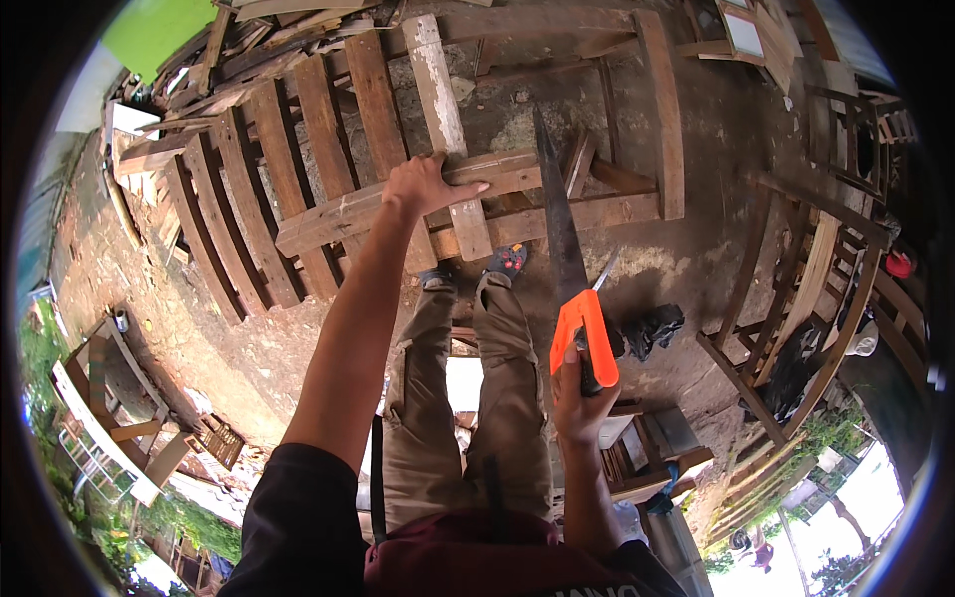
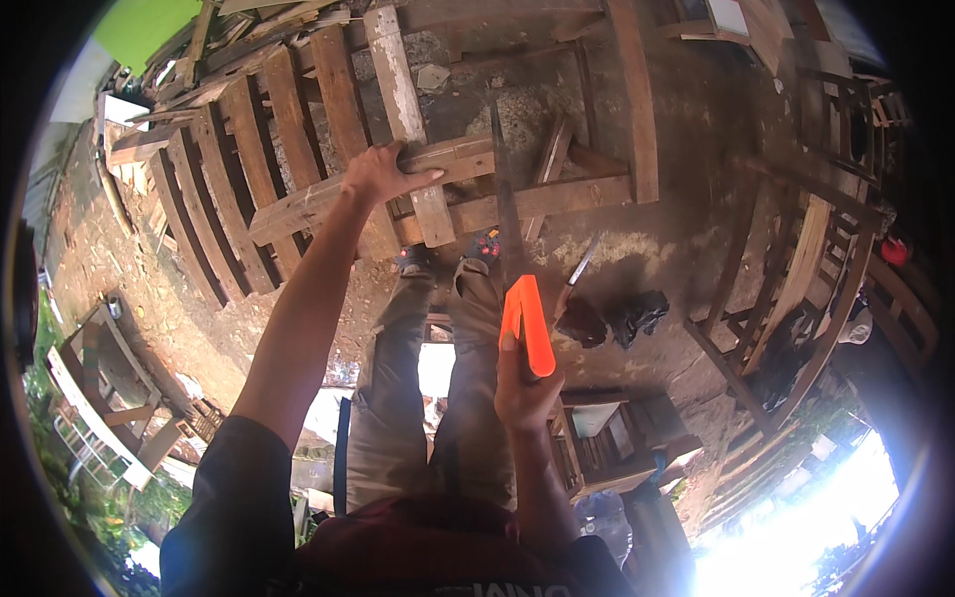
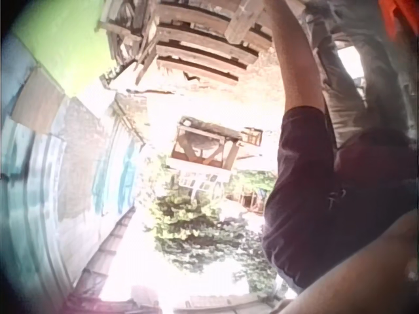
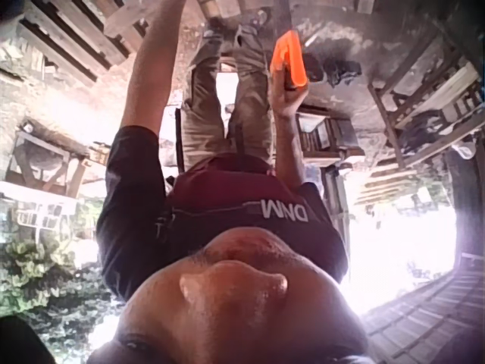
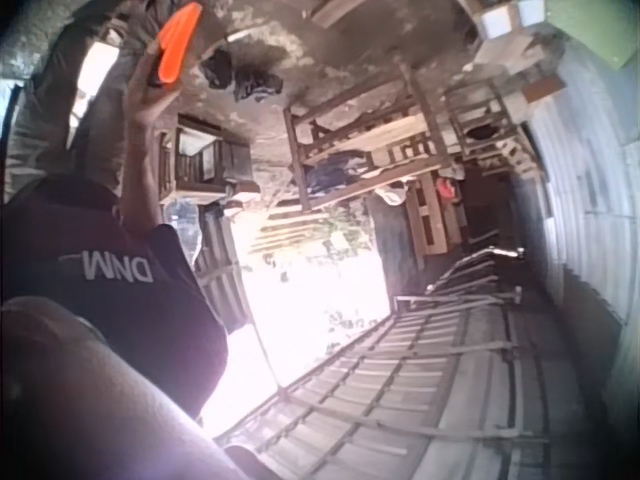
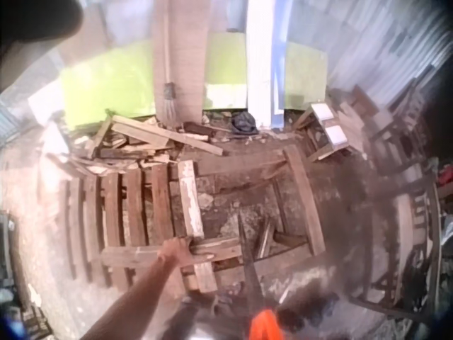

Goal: The person uses a hammer to pry apart and remove wooden slats from a pallet frame. They then use a hand saw to cut a remaining slat on the pallet.

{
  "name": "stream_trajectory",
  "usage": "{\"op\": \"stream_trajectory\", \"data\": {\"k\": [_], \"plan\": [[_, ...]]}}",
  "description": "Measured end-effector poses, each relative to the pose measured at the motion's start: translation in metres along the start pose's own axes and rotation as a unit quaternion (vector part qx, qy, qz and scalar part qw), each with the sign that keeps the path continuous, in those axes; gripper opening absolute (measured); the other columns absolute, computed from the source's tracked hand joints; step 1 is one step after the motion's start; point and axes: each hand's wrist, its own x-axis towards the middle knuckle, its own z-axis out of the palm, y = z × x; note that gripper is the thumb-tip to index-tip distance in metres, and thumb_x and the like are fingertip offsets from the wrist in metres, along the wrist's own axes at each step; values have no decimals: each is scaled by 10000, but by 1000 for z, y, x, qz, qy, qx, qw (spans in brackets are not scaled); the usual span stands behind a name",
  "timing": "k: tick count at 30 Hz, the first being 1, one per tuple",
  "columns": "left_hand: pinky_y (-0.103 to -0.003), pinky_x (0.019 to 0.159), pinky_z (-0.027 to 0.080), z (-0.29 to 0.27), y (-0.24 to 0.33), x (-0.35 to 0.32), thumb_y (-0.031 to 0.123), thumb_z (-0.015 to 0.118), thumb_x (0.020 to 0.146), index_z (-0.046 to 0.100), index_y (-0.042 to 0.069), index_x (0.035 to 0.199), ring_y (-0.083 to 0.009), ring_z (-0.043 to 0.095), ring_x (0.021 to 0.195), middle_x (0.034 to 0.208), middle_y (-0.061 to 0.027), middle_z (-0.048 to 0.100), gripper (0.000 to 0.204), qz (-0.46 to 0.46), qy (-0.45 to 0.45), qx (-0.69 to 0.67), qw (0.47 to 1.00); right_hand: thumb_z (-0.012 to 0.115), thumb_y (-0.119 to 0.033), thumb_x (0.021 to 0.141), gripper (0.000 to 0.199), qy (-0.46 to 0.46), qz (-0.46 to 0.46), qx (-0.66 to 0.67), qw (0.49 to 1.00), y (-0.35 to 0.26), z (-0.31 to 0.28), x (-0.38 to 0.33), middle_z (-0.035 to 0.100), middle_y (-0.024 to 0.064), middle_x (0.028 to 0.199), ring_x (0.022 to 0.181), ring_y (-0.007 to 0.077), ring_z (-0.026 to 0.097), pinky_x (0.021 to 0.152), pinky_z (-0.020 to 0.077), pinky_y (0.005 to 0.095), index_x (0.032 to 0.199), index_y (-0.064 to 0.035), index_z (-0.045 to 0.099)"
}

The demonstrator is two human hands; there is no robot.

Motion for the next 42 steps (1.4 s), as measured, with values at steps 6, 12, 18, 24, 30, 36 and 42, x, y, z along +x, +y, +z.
{"op": "stream_trajectory", "data": {"k": [6,12,18,24,30,36,42], "plan": [[-472,931,563,-1,7,-9,911,605,653,589,20,1290,-376,696,1068,1094,-222,715,1096,-2,10,-1,1000,618,-86,984,254,-16,-6,-12,1000,5,-4,-7,468,-49,584,502,29,404,451,288,242,752,-42,523],[-453,986,468,49,3,-22,835,682,656,576,43,1290,-306,609,1154,1187,-135,628,1020,53,178,44,982,655,-72,948,205,-45,-23,-46,998,15,-12,-8,500,-39,612,583,31,448,498,344,246,771,1,579],[-426,966,410,75,3,-31,769,721,664,572,44,1231,-263,554,1114,1107,-97,569,932,49,231,60,970,698,-126,921,201,-67,-95,-95,989,45,-14,-2,521,12,609,560,74,478,506,405,274,811,-4,582],[-412,967,413,75,6,-32,783,710,669,568,39,1176,-269,568,1095,1078,-102,568,912,57,239,74,966,709,-211,920,250,-56,-102,-80,990,97,0,26,535,63,618,532,135,492,527,428,301,863,3,592],[-415,983,411,77,5,-28,800,709,653,556,28,1125,-272,574,1104,1078,-112,569,918,54,248,83,964,691,-259,946,290,-79,-140,65,985,138,18,54,480,-31,633,602,50,456,533,373,241,819,-35,557],[-430,990,422,89,1,-24,772,743,642,561,23,1133,-294,587,1104,1079,-120,581,915,63,308,100,944,705,-206,937,271,-116,-67,19,991,163,15,62,478,-24,615,584,53,454,543,388,245,787,-37,554],[-446,981,445,99,-5,-21,703,807,619,579,35,1154,-322,612,1065,1056,-123,611,886,96,379,85,917,686,-132,939,220,-180,-127,71,973,199,4,91,494,-27,601,526,54,459,490,372,246,788,-31,562]]}}
